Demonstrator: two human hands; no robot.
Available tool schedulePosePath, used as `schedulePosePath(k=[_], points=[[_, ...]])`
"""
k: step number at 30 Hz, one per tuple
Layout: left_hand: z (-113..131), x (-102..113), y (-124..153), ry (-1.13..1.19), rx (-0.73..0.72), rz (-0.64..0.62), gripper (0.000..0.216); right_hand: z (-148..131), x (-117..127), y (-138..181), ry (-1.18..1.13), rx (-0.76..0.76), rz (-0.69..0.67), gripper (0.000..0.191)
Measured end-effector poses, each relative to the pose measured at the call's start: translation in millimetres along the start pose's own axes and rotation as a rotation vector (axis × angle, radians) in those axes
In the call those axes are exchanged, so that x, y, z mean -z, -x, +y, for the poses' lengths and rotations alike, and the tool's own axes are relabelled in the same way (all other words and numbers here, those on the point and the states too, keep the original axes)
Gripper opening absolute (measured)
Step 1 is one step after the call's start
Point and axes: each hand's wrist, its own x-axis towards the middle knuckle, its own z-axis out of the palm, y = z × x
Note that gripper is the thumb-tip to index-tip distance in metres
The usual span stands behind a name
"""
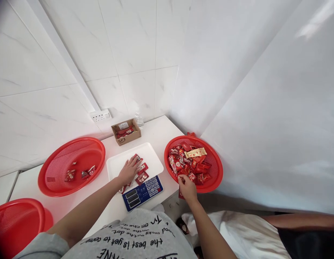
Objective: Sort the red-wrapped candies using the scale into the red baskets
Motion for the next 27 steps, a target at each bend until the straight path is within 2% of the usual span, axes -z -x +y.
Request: schedulePosePath(k=[4,8,11,14,17,20,23,27], points=[[-11,9,-15,0.023,0.043,-0.037,0.046,-1,1,1,-0.007,0.005,-0.003,0.038],[-20,17,-10,0.050,0.094,0.007,0.046,-3,3,2,-0.001,-0.009,-0.009,0.037],[-25,25,10,0.073,0.128,0.044,0.045,-4,4,2,0.008,-0.010,-0.005,0.037],[-29,35,41,0.094,0.097,0.034,0.047,-5,4,2,0.009,-0.009,0.000,0.037],[-30,41,71,0.101,0.123,-0.066,0.055,-4,3,2,0.017,-0.012,0.008,0.037],[-30,39,84,0.113,0.207,-0.161,0.054,-4,2,2,0.048,-0.028,0.012,0.037],[-30,32,80,0.140,0.229,-0.162,0.047,-3,1,2,0.046,-0.026,0.009,0.037],[-26,26,62,0.088,0.236,-0.053,0.043,-3,1,3,0.041,-0.027,0.004,0.037]])
